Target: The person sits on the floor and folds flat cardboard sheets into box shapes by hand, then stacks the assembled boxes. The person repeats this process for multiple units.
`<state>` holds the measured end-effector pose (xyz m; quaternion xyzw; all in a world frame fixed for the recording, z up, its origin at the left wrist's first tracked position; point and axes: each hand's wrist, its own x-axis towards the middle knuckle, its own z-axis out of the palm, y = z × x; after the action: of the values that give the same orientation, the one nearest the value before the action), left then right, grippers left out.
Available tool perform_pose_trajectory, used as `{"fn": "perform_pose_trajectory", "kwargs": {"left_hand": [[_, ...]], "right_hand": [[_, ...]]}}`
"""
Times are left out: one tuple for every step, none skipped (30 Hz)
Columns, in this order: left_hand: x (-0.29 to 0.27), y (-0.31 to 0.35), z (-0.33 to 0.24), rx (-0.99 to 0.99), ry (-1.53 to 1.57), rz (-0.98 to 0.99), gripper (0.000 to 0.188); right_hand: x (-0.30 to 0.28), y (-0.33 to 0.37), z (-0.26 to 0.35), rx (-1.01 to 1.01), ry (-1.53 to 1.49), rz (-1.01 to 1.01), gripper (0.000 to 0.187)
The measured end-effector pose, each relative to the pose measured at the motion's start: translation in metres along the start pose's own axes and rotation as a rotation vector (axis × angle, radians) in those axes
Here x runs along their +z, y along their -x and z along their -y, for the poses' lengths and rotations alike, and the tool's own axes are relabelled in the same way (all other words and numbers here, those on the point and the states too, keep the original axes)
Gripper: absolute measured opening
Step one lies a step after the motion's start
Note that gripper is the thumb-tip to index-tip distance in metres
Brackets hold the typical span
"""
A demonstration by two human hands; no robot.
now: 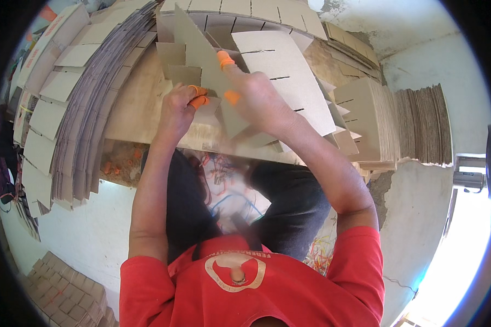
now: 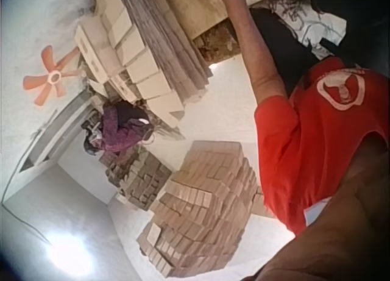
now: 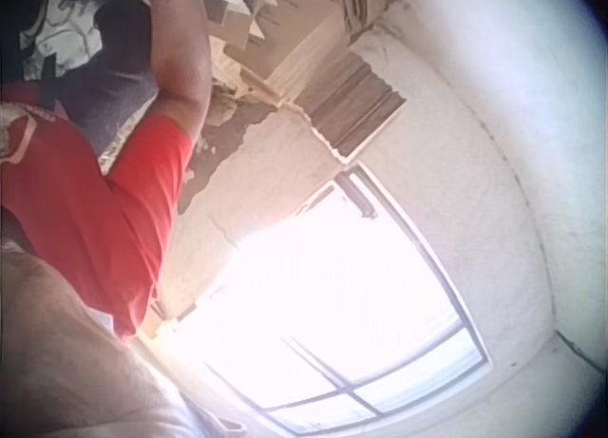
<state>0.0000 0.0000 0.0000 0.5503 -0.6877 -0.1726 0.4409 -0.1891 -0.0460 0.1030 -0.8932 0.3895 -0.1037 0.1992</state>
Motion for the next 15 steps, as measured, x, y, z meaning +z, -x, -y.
{"fn": "perform_pose_trajectory", "kwargs": {"left_hand": [[0.0, 0.001, 0.0, 0.005, 0.006, -0.008, 0.019], [-0.001, 0.002, 0.0, 0.01, 0.012, -0.016, 0.02], [-0.004, -0.006, 0.0, 0.011, -0.008, -0.01, 0.02], [-0.002, -0.005, -0.004, -0.013, -0.008, 0.0, 0.019], [0.001, -0.004, -0.008, -0.036, -0.007, 0.012, 0.018], [0.002, -0.006, -0.008, -0.013, -0.022, -0.01, 0.019], [0.003, -0.006, -0.007, 0.008, -0.04, -0.021, 0.02], [0.004, -0.005, -0.006, 0.029, -0.057, -0.031, 0.021], [0.003, -0.003, -0.005, 0.056, -0.126, -0.037, 0.026], [0.004, -0.004, -0.004, 0.089, -0.181, -0.051, 0.031], [0.005, -0.006, -0.003, 0.123, -0.236, -0.065, 0.037], [0.007, -0.012, -0.006, 0.177, -0.287, -0.059, 0.047], [0.005, -0.022, -0.013, 0.232, -0.335, -0.054, 0.058], [0.002, -0.03, -0.019, 0.283, -0.387, -0.05, 0.069], [0.002, -0.04, -0.02, 0.287, -0.434, 0.007, 0.073]], "right_hand": [[0.003, 0.0, -0.002, -0.022, -0.001, 0.006, 0.068], [0.007, 0.0, -0.005, -0.045, -0.001, 0.012, 0.065], [0.014, -0.005, -0.008, -0.033, 0.077, 0.072, 0.053], [0.026, -0.004, -0.01, -0.01, 0.153, 0.163, 0.042], [0.033, -0.002, -0.014, 0.014, 0.228, 0.255, 0.032], [0.024, -0.005, -0.009, -0.017, 0.289, 0.275, 0.03], [0.012, -0.006, 0.002, -0.043, 0.339, 0.294, 0.028], [0.005, -0.007, 0.007, -0.067, 0.39, 0.312, 0.026], [0.005, -0.006, 0.003, -0.056, 0.333, 0.176, 0.032], [-0.002, -0.003, -0.007, -0.036, 0.292, 0.041, 0.039], [-0.01, 0.001, -0.019, -0.017, 0.251, -0.093, 0.046], [-0.019, 0.005, -0.047, -0.038, 0.238, -0.297, 0.053], [-0.029, 0.012, -0.08, -0.06, 0.229, -0.499, 0.059], [-0.038, 0.027, -0.106, 0.078, 0.323, -0.53, 0.061], [-0.045, 0.041, -0.127, 0.214, 0.412, -0.558, 0.063]]}}
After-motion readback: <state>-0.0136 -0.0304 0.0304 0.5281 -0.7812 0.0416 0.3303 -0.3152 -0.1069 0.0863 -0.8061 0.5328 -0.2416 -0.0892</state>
